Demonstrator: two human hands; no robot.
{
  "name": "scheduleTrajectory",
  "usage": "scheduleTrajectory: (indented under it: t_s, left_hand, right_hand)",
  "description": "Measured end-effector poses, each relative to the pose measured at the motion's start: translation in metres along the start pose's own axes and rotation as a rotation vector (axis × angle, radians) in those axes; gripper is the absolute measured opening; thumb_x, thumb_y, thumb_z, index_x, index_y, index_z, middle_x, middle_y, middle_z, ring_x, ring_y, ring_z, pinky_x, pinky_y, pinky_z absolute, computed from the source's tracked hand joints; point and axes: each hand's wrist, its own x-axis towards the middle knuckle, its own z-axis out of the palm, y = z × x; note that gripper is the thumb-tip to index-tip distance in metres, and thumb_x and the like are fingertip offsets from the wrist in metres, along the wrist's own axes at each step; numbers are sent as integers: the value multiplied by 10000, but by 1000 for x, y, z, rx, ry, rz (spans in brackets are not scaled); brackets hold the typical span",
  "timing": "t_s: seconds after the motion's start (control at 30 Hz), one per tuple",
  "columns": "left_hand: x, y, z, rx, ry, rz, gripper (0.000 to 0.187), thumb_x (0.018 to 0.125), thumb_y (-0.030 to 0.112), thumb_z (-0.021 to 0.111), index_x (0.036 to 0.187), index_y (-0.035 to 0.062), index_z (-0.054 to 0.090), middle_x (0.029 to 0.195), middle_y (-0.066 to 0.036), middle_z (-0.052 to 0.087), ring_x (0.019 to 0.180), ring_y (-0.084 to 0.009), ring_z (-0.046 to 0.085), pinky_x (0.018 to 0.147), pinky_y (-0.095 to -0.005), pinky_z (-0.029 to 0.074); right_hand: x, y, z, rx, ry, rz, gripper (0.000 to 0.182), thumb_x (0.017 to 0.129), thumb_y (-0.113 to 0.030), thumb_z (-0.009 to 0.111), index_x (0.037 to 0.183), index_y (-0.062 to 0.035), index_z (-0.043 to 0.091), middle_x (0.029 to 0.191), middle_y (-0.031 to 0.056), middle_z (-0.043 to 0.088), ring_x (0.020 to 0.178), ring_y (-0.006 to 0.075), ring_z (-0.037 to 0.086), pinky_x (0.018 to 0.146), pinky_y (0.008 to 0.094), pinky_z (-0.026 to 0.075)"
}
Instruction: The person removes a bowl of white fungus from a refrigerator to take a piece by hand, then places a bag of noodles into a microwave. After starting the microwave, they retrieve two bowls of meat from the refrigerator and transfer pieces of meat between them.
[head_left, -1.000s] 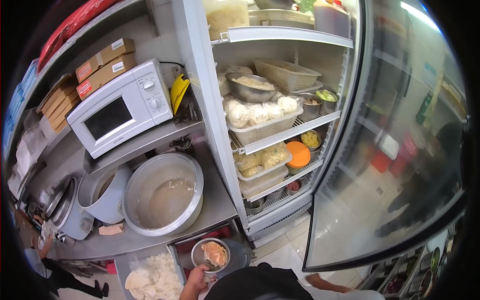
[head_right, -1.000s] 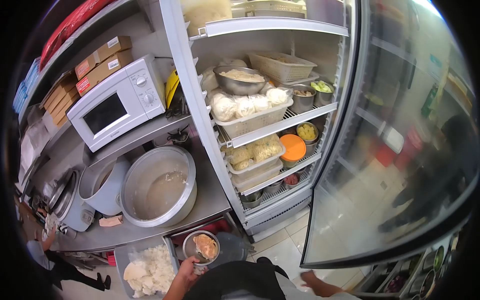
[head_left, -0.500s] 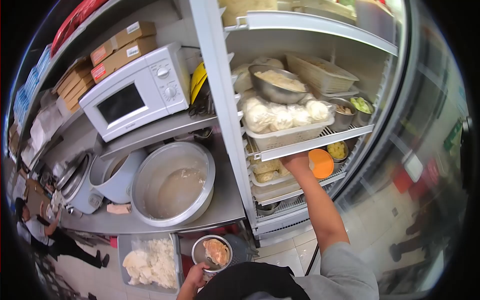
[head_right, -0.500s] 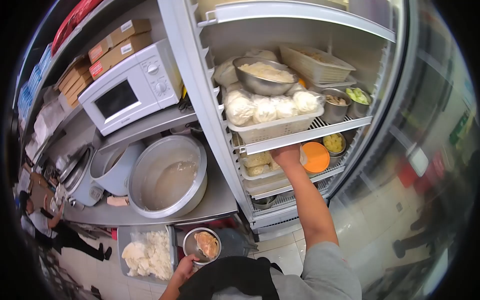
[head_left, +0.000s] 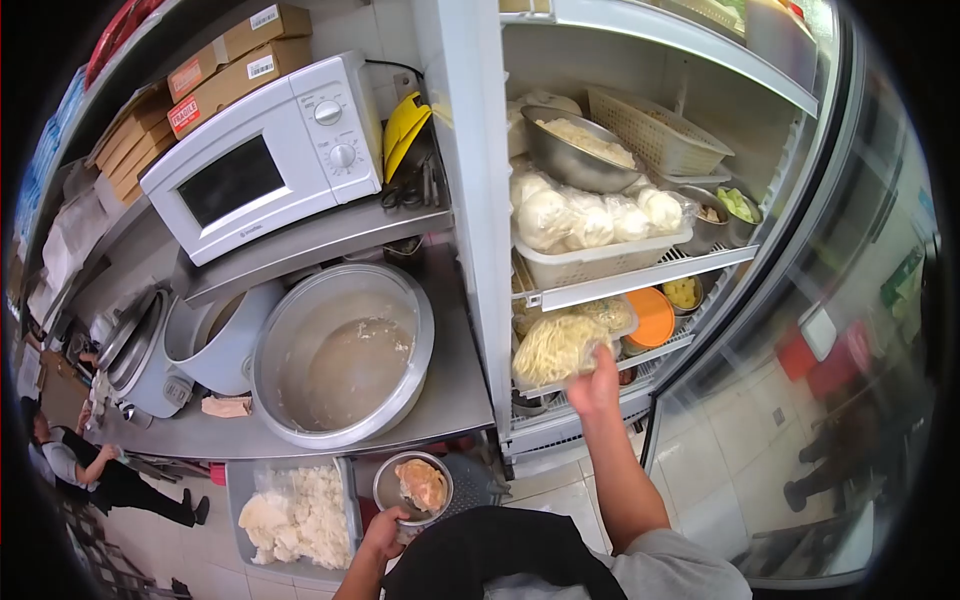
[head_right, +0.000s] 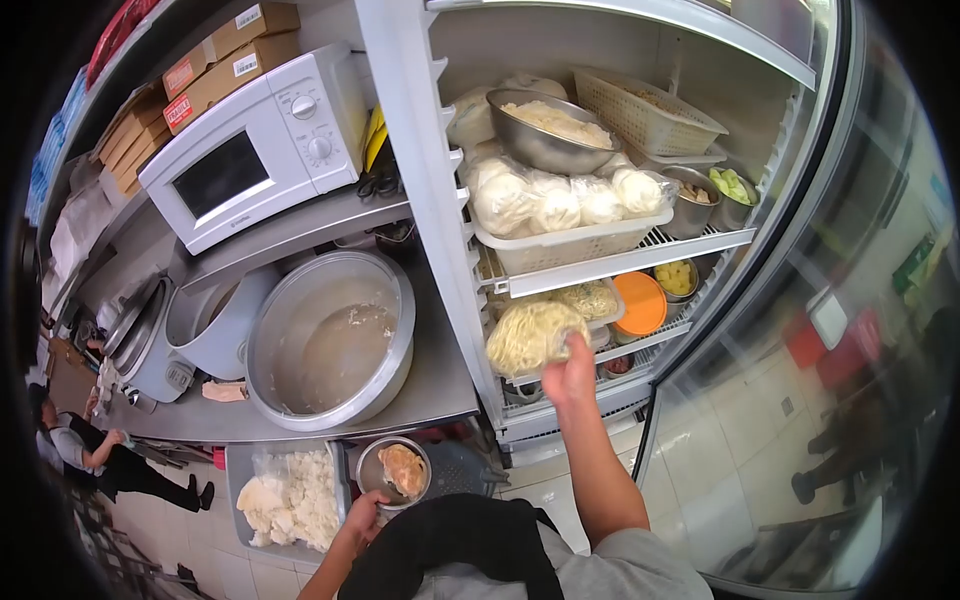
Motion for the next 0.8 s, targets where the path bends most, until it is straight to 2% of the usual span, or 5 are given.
scheduleTrajectory:
  t_s: [0.27, 0.33, 0.6, 0.67, 0.8]
  left_hand:
    - [20, 2, -20, -56, -56, -29, 273, 785, 128, 543, 987, -49, 594, 840, -153, 663, 729, -273, 664, 699, -369, 551]
    - [18, 2, -26, -52, -21, -13, 273, 788, 127, 543, 991, -49, 592, 839, -151, 662, 728, -270, 665, 691, -367, 552]
    - [5, 2, -32, 3, -23, 62, 284, 789, 138, 542, 998, -46, 601, 858, -146, 674, 750, -267, 672, 747, -376, 561]
    - [4, 4, -36, -25, -43, -27, 273, 817, 141, 529, 1015, -39, 585, 831, -141, 672, 724, -252, 673, 625, -357, 551]
    - [-2, 3, -38, 17, 19, 35, 279, 829, 161, 529, 1029, -23, 591, 830, -131, 680, 716, -239, 672, 586, -328, 534]
  right_hand:
    - [-60, 88, 59, 272, 9, 368, 422, 947, -346, 478, 1218, -35, 566, 1191, 144, 616, 1111, 319, 582, 978, 484, 460]
    - [-59, 107, 63, 260, 32, 345, 434, 915, -359, 543, 1219, -50, 576, 1162, 128, 630, 1053, 308, 603, 924, 458, 495]
    - [-67, 137, 86, 212, 35, 359, 395, 933, -334, 527, 1205, -51, 573, 1184, 118, 624, 1074, 284, 604, 938, 445, 489]
    - [-70, 147, 94, 246, -36, 464, 398, 929, -334, 532, 1204, -49, 574, 1193, 122, 622, 1091, 291, 599, 949, 453, 482]
    - [-52, 160, 144, 320, -145, 556, 389, 921, -273, 507, 1233, -48, 556, 1232, 131, 601, 1118, 298, 585, 970, 473, 469]
